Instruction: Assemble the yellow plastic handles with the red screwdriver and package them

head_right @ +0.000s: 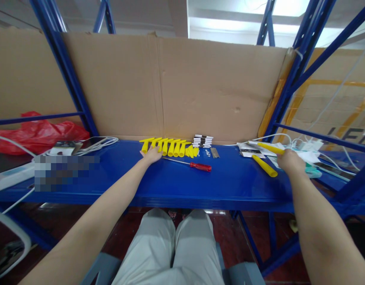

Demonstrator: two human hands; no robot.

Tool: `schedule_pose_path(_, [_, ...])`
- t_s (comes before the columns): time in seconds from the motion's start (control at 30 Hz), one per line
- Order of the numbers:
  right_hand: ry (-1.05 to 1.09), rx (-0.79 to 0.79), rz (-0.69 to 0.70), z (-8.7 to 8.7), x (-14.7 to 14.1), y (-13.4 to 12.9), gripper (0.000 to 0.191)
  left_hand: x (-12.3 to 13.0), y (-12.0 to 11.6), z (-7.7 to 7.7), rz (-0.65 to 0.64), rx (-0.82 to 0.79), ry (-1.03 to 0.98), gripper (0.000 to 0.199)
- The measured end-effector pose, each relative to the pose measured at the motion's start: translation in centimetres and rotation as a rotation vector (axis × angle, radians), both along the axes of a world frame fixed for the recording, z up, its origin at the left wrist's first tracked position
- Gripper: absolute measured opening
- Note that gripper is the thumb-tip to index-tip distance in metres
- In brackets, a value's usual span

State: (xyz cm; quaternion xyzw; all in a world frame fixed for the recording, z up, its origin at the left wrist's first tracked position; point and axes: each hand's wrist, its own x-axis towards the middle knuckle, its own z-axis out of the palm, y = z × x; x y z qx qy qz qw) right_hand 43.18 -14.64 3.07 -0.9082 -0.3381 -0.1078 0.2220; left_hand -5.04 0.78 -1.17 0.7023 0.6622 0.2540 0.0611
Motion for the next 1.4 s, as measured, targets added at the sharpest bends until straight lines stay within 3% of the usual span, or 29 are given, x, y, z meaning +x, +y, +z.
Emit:
schedule_pose_path(0.1, [-0.018, 0.060, -0.026, 0.9, -1.6, -0.2, 0.042, 0.2, -0.4, 0.4, 0.028, -0.076, 0.019, 0.054])
schedule_pose_path(0.3, [-0.091, 0.305, 0.001, 2.3, -3.5, 0.6, 0.044, 0.2, -0.5, 0.2, 0.007, -0.048, 0.022, 0.054])
schedule_pose_path(0.5, [-0.231, 0.526, 0.246, 3.8, -7.3, 2.9, 0.044, 0.3, -0.4, 0.2, 0.010, 0.082, -0.070, 0.051])
schedule_pose_path(0.67, [-0.297, 0.639, 0.515, 4.3, -12.2, 6.1, 0.040, 0.9, -0.4, 0.9, -0.104, 0.277, -0.241, 0.048])
schedule_pose_path(0.8, [-0.361, 0.689, 0.734, 3.4, -17.0, 8.2, 0.038, 1.5, -0.8, 1.4, -0.195, 0.360, -0.361, 0.044])
schedule_pose_path(1.0, [-0.294, 0.586, 0.898, -0.1, -22.6, 8.8, 0.038, 2.1, -2.0, 1.9, -0.216, 0.293, -0.390, 0.043])
schedule_pose_path(1.17, [-0.309, 0.509, 0.954, -2.0, -23.6, 7.8, 0.039, 2.4, -2.6, 2.2, -0.321, 0.259, -0.462, 0.038])
schedule_pose_path(1.4, [-0.307, 0.430, 0.963, -2.4, -24.5, 7.1, 0.038, 3.2, -2.7, 2.0, -0.505, 0.250, -0.724, 0.030])
